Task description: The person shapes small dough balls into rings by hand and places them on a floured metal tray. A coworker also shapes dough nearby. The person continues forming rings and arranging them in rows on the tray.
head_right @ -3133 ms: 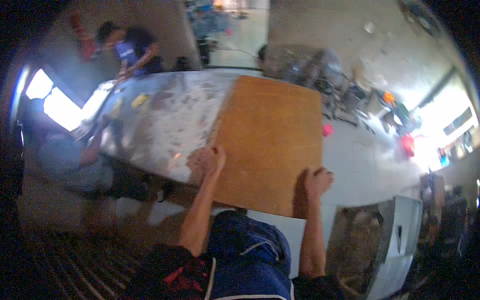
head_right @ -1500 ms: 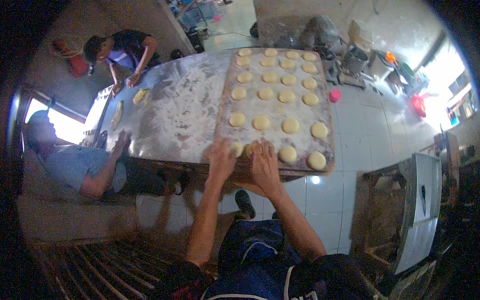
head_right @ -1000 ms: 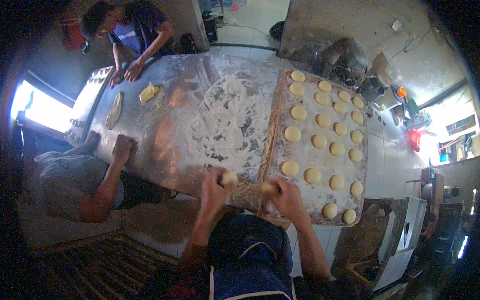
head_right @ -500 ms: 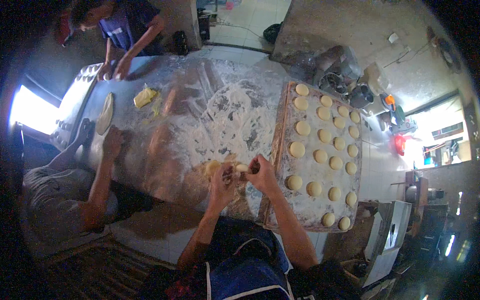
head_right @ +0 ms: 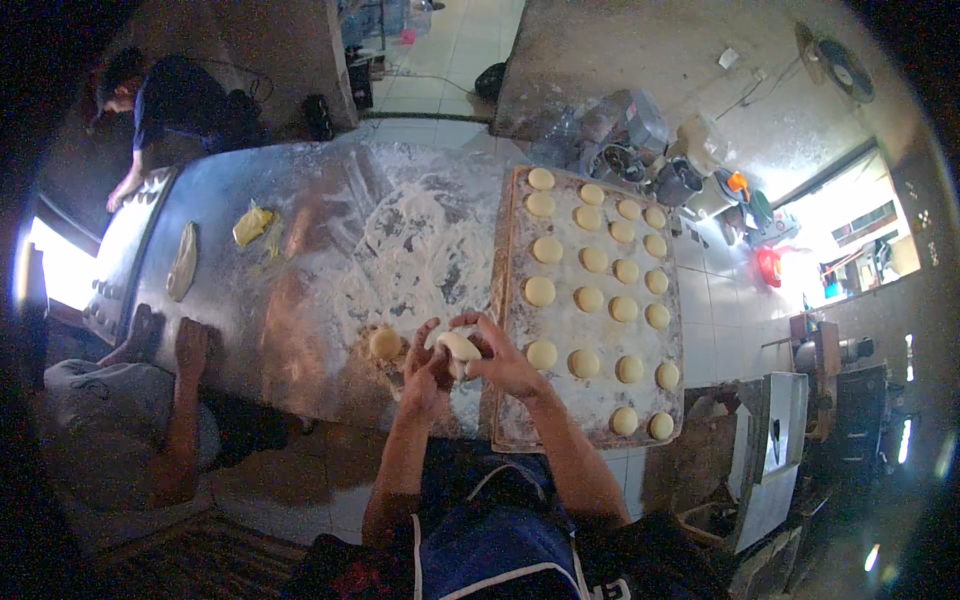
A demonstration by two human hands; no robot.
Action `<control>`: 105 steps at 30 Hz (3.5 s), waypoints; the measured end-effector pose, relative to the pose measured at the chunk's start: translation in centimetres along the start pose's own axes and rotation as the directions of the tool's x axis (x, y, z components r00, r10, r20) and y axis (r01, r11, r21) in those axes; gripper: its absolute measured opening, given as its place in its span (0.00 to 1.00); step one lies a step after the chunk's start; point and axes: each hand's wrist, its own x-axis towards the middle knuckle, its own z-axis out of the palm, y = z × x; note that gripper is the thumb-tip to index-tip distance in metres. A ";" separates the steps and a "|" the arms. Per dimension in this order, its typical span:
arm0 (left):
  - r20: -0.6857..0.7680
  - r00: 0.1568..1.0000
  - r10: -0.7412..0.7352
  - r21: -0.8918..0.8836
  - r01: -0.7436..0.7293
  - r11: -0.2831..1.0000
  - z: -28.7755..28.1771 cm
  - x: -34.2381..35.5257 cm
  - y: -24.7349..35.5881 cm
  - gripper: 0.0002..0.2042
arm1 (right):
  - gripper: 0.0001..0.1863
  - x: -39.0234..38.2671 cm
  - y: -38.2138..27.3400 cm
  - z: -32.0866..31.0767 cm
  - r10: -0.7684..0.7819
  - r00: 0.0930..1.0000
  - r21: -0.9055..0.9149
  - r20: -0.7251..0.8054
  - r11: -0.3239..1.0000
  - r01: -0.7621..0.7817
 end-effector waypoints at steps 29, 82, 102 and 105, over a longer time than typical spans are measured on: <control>0.230 0.881 0.413 0.896 -0.358 0.263 10.4 -6.2 -19.5 0.17 | 0.33 -19.9 3.5 -10.4 -0.245 0.936 -0.657 -0.253 0.754 0.020; 0.280 0.934 0.222 0.958 -0.260 -0.119 3.3 -4.8 -10.9 0.11 | 0.25 -12.7 5.4 -15.1 -0.328 0.859 -0.900 -0.394 0.325 -0.290; 0.179 0.892 0.415 0.976 -0.109 -0.186 -3.7 0.6 3.5 0.15 | 0.18 4.3 6.3 -2.2 -0.236 0.952 -0.860 -0.193 0.508 -0.049; 0.337 0.798 0.500 0.923 -0.176 -0.341 -4.2 -0.2 2.9 0.15 | 0.20 7.2 7.5 -2.3 -0.097 0.971 -0.971 -0.219 0.119 -0.207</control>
